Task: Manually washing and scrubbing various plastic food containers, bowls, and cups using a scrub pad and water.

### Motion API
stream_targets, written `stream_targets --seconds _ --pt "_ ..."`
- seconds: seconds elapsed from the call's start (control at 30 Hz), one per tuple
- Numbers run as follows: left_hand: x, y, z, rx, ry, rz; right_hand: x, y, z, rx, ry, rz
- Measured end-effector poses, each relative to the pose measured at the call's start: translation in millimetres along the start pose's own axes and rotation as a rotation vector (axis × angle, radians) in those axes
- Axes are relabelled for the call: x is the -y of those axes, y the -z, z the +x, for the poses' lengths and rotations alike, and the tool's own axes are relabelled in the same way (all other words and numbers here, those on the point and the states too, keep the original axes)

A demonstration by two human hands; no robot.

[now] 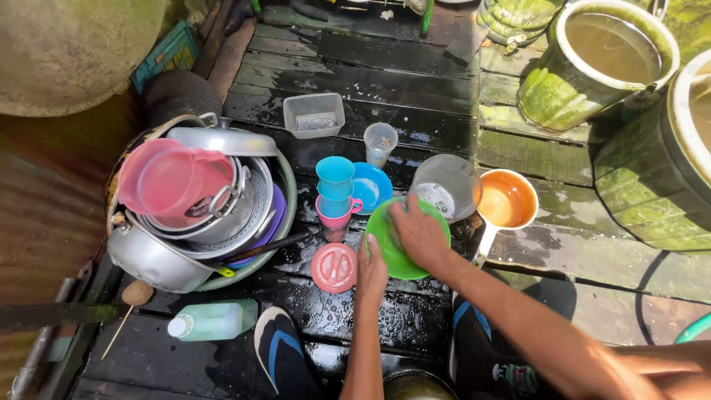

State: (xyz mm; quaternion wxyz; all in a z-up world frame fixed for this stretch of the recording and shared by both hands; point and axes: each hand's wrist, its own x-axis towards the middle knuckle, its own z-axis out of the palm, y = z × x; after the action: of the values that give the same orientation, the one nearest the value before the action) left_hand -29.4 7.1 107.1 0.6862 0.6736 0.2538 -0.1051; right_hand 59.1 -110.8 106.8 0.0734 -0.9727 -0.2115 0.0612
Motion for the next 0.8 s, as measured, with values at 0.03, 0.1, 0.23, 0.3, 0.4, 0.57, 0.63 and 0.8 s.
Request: stream_targets --seconds 0.03,0.1,0.23,0.3,0.4,0.57,0.63,0.8 --pt "-2 1 -2 0.003 0.000 -0.002 4 -14 -5 0.001 -0.002 -0.003" --pt "-12 8 0 -0.043 -0.011 -0.094 17 -40 1 -0.128 0.301 0.647" --pt "17 12 18 -0.116 0.023 -0.095 -9 -32 -10 0.226 0.518 0.715" --pt "20 3 4 -0.084 0.046 -0.054 -23 -13 -13 0.278 0.382 -0.353" --pt "37 -20 15 -0.013 0.134 -0.060 -10 -19 3 0.028 0.088 0.048" --pt "28 -1 28 -0.114 0.103 -0.133 -7 -36 -11 0.235 0.402 0.572" --pt "48 -4 28 -0.160 0.152 -0.055 -22 -16 -23 0.423 0.471 0.564" --pt "19 -10 19 -0.156 0.089 0.067 -87 49 9 0.150 0.098 -0.005"
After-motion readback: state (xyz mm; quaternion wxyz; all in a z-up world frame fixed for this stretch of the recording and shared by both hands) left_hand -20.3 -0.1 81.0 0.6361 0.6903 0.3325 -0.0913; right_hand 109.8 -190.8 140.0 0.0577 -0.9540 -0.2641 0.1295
